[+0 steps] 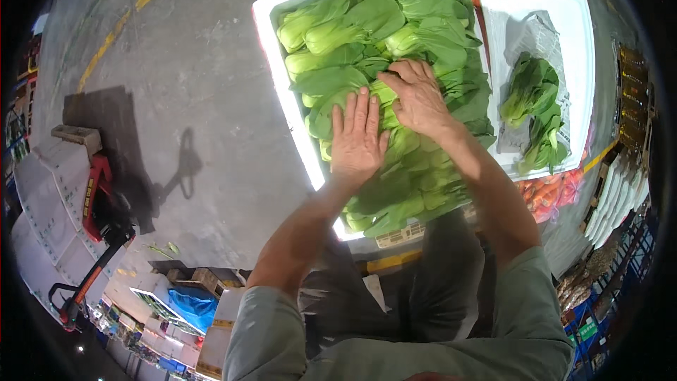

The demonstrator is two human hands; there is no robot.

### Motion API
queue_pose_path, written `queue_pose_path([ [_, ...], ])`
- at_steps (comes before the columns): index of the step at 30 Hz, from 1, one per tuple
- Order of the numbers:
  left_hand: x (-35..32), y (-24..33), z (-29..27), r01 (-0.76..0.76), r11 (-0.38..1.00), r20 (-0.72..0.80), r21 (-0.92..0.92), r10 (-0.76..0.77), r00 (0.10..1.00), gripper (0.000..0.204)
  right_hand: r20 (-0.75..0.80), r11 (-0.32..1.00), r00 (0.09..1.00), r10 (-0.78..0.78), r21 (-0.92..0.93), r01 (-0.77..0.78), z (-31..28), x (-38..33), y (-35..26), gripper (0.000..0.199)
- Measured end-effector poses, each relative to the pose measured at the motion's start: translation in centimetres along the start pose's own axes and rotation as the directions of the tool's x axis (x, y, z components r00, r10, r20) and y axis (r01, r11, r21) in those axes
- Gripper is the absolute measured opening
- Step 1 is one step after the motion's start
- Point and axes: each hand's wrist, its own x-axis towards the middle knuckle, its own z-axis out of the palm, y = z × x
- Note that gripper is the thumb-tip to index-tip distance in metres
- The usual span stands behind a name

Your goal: Sorting and packing heads of bok choy into a styrofoam shipping container in a warehouse.

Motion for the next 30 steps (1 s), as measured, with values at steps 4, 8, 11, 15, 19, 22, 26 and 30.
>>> queue_pose_path([
  [4, 0.0, -0.1, 0.1, 0.016, 0.999, -0.001, 0.032, -0.016, 1.000, 0.061, -0.056, 0.980, 0.989, 0.138, 0.154, -0.128, -0.2, 2.3, -2.5, 0.041],
  [8, 0.2, 0.3, 0.5, 0.030, 0.999, 0.010, 0.014, -0.030, 0.999, 0.058, 0.046, 0.909, 0.961, 0.274, 0.314, -0.274, 0.5, 5.6, -4.6, 0.039],
  [11, 0.2, 0.2, 0.5, 0.040, 0.999, 0.013, -0.002, -0.040, 0.999, 0.058, 0.139, 0.904, 0.957, 0.254, 0.317, -0.286, 0.8, 7.0, -5.0, 0.038],
  [15, 0.1, -0.2, 0.6, 0.042, 0.999, 0.067, 0.029, -0.043, 0.997, 0.064, 0.179, 0.927, 0.966, 0.187, 0.292, -0.233, 0.9, 7.3, -4.5, 0.028],
  [19, 0.2, -0.1, 1.0, 0.046, 0.999, 0.063, 0.013, -0.047, 0.997, 0.065, 0.226, 0.923, 0.958, 0.175, 0.301, -0.239, 0.8, 7.1, -4.2, 0.022],
  [22, 0.1, -0.3, 1.0, 0.038, 0.998, 0.078, 0.051, -0.042, 0.996, 0.064, 0.206, 0.885, 0.948, 0.242, 0.352, -0.303, 0.8, 7.0, -5.4, 0.017],
  [26, -0.1, -0.4, 0.9, 0.051, 0.997, 0.158, 0.062, -0.060, 0.986, 0.064, 0.256, 0.752, 0.921, 0.293, 0.533, -0.388, -0.7, 6.5, -6.9, 0.018],
  [30, 0.0, -0.3, 0.8, 0.029, 0.998, 0.151, 0.064, -0.039, 0.988, 0.064, 0.238, 0.581, 0.942, 0.236, 0.743, -0.333, -2.3, 5.6, -6.1, 0.016],
])
